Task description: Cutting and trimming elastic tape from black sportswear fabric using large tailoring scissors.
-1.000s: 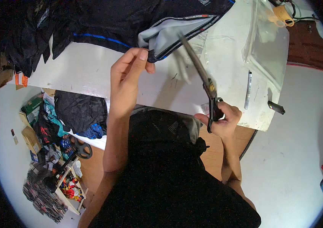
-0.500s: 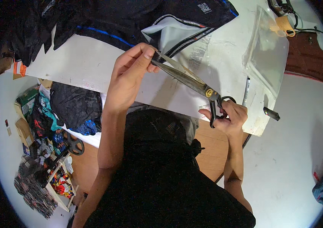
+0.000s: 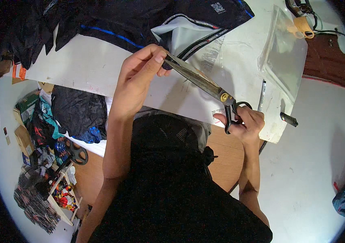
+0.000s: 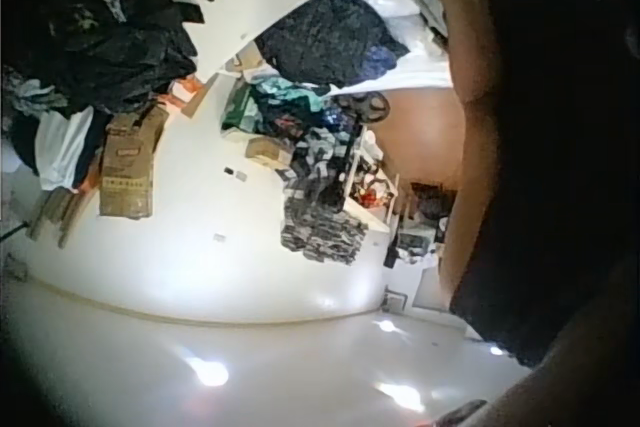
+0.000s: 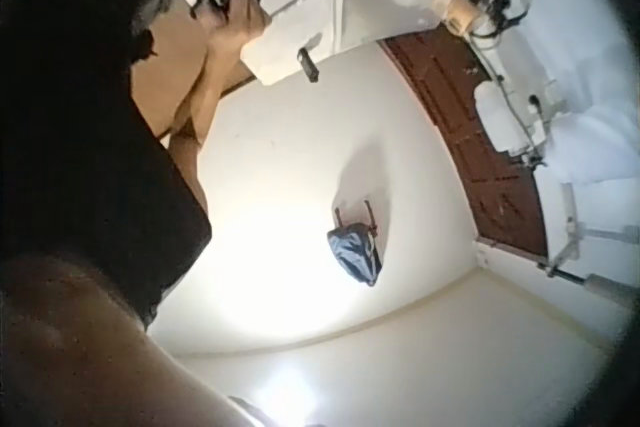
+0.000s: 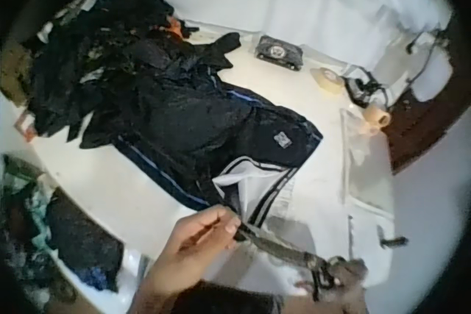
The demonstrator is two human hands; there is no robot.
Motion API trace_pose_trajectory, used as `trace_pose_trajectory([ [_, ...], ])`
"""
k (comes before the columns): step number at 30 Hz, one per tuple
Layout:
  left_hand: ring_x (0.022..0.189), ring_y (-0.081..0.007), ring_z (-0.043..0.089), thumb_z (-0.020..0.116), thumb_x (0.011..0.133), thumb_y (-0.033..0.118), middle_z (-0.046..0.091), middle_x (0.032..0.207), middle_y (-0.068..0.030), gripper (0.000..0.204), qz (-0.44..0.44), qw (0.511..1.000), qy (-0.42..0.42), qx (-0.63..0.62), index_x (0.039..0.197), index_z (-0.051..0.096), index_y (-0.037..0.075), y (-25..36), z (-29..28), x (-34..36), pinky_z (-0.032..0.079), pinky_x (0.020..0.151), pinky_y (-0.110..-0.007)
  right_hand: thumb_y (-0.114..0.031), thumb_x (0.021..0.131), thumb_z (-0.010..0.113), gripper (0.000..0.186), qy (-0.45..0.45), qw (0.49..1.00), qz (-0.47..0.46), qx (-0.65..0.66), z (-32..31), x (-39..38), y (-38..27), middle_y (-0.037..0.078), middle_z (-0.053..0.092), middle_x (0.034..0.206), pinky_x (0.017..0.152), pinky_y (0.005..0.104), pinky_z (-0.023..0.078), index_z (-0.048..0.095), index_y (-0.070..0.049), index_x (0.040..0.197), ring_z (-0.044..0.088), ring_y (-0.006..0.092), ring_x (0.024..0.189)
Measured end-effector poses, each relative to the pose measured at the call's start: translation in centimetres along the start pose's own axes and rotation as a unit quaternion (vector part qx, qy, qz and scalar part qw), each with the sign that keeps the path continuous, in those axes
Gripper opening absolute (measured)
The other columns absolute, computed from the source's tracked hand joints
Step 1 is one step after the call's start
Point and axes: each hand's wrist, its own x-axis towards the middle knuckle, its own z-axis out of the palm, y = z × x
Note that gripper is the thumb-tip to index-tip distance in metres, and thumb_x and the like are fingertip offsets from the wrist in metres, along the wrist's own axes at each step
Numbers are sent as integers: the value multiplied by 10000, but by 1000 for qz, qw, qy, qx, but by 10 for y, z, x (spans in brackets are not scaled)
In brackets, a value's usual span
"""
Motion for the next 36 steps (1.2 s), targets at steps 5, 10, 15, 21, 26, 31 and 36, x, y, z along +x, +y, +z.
trace_pose_trajectory([
  [5, 713, -72, 443, 524, 929, 185, 488, 759, 14, 185, 0, 1000, 1, 0, 920, 590, 12, -2, -2, -1, 457, 732, -269, -268, 570, 872, 438, -9, 999, -1, -43, -1, -5, 1, 10, 413, 441, 363, 235, 310, 486, -61, 568, 395, 130, 363],
  [10, 736, -73, 464, 520, 929, 183, 504, 778, 9, 193, -14, 1000, 2, -4, 926, 589, 3, -2, -1, -2, 462, 739, -272, -240, 592, 865, 449, 37, 998, 35, -33, -1, -6, 4, 21, 388, 433, 370, 239, 299, 455, -59, 556, 363, 137, 363],
  [15, 783, -91, 531, 508, 927, 160, 550, 926, -51, 224, -35, 985, 139, 93, 994, 578, -41, -13, -40, -35, 498, 745, -262, -272, 581, 871, 455, 58, 989, 136, 15, 9, -12, 10, 16, 393, 434, 371, 232, 283, 477, -46, 569, 355, 103, 374],
  [21, 780, -99, 516, 541, 910, 166, 561, 836, -28, 169, 7, 944, 321, 73, 910, 598, 7, -5, -130, -70, 417, 689, -230, -205, 643, 844, 384, 65, 926, 312, 202, 27, -25, 23, -54, 376, 475, 385, 212, 226, 500, -45, 588, 302, 30, 443],
  [26, 894, -244, 567, 641, 806, 68, 591, 1000, -123, 247, 155, 689, 364, 608, 1039, 580, 14, 2, -102, -42, 433, 770, -312, -158, 679, 820, 330, 97, 893, 369, 240, 43, -26, 33, -79, 400, 516, 414, 203, 225, 521, -37, 608, 305, 20, 475],
  [31, 908, -297, 563, 689, 719, 79, 600, 965, -107, 239, 241, 824, 65, 509, 947, 618, 59, -51, -1, 24, 416, 831, -396, -126, 705, 798, 291, 174, 848, 401, 301, 74, -20, 41, -79, 435, 551, 437, 191, 244, 534, -35, 623, 333, 11, 498],
  [36, 984, -284, 536, 709, 722, 123, 594, 967, -107, 293, 259, 813, -47, 519, 989, 635, 29, -100, 86, 91, 425, 835, -387, -100, 739, 766, 253, 281, 764, 461, 353, 81, -19, 40, -73, 453, 554, 438, 181, 248, 536, -41, 650, 355, 7, 495],
])
